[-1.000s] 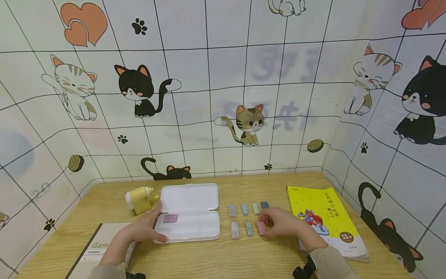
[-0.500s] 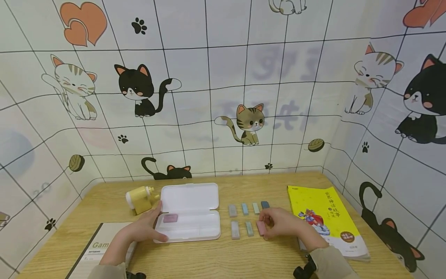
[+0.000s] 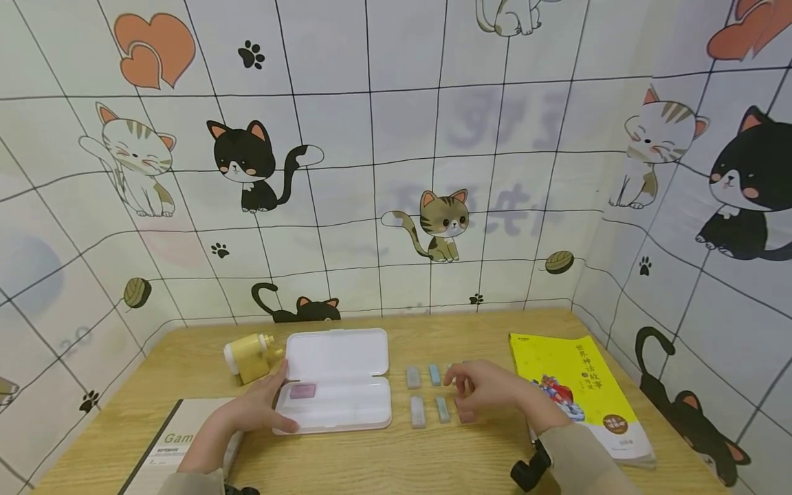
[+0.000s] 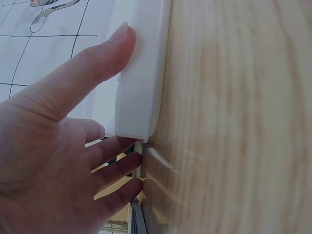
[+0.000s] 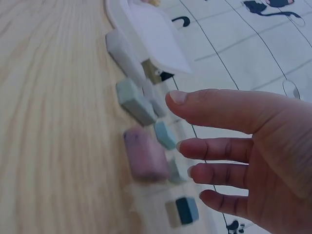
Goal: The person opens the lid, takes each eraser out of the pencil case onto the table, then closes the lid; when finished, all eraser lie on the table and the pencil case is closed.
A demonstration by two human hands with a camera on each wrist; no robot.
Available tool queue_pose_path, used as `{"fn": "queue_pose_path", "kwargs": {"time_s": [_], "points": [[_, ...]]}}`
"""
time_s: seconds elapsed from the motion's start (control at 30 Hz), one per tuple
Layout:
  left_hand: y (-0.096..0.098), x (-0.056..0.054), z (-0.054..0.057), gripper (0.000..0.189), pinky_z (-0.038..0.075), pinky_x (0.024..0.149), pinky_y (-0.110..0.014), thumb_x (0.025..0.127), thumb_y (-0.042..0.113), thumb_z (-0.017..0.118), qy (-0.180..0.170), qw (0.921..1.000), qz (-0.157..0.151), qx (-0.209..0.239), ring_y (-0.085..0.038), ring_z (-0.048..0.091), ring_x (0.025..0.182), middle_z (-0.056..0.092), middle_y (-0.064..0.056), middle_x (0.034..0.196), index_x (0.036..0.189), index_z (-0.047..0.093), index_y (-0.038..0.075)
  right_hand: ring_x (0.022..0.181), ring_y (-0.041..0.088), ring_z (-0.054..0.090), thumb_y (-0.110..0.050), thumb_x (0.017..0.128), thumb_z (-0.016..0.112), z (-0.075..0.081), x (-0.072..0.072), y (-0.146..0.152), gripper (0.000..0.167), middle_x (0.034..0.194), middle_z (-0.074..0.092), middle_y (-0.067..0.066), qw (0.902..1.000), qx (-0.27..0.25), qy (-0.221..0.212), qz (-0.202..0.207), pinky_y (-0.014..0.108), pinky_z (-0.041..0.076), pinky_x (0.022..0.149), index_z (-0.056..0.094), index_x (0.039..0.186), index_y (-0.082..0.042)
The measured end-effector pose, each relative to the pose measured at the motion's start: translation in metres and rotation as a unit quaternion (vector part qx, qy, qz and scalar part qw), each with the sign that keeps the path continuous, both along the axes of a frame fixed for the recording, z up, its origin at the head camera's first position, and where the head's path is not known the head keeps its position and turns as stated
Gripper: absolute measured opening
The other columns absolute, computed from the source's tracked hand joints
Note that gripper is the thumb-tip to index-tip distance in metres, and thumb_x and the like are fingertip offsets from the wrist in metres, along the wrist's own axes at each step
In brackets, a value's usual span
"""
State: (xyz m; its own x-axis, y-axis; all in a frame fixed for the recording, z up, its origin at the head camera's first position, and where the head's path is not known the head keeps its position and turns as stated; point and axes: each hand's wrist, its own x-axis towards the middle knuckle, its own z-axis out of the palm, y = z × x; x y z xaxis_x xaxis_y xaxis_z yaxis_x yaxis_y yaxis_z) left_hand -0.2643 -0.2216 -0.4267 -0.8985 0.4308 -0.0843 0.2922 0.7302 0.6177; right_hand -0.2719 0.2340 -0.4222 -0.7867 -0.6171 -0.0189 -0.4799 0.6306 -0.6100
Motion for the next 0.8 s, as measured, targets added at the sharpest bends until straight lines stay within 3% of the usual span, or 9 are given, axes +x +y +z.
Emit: {"fn": "queue_pose_path", "kwargs": {"time_s": [0.23, 0.43, 0.8], "points": [[-0.003, 0.0, -0.003, 0.125, 0.015, 0.109, -0.064, 0.067, 0.036, 0.087, 0.01, 0.9999, 0.0, -0.006, -0.054, 0.015, 0.138, 0.013, -0.037, 0.151, 0.147, 0.006, -0.016, 0.061, 0.008, 0.047, -0.013, 0.084, 0.074, 0.012, -0.018, -0.042, 0.04, 0.087, 0.061, -0.001, 0.9985, 0.002, 0.012, 0.054, 0.024, 0.043, 0.056, 0.063, 0.123, -0.015], [-0.006, 0.0, -0.004, 0.125, 0.015, 0.109, -0.064, 0.066, 0.037, 0.087, 0.017, 0.9998, 0.002, -0.006, -0.053, 0.015, 0.138, 0.014, -0.037, 0.151, 0.147, 0.007, -0.016, 0.06, 0.008, 0.047, -0.012, 0.086, 0.071, 0.017, -0.03, -0.086, 0.04, 0.086, 0.06, -0.004, 0.9972, 0.004, 0.007, 0.074, 0.023, 0.041, 0.054, 0.063, 0.126, -0.018], [-0.002, 0.0, -0.004, 0.125, 0.017, 0.109, -0.064, 0.064, 0.035, 0.088, 0.023, 0.9997, 0.006, 0.003, -0.052, 0.02, 0.137, 0.023, -0.036, 0.149, 0.148, 0.01, -0.015, 0.069, 0.008, 0.049, -0.018, 0.082, 0.079, 0.018, -0.056, -0.16, 0.044, 0.094, 0.061, 0.0, 0.9912, 0.058, 0.045, 0.11, 0.022, 0.045, 0.066, 0.066, 0.125, -0.021]]}}
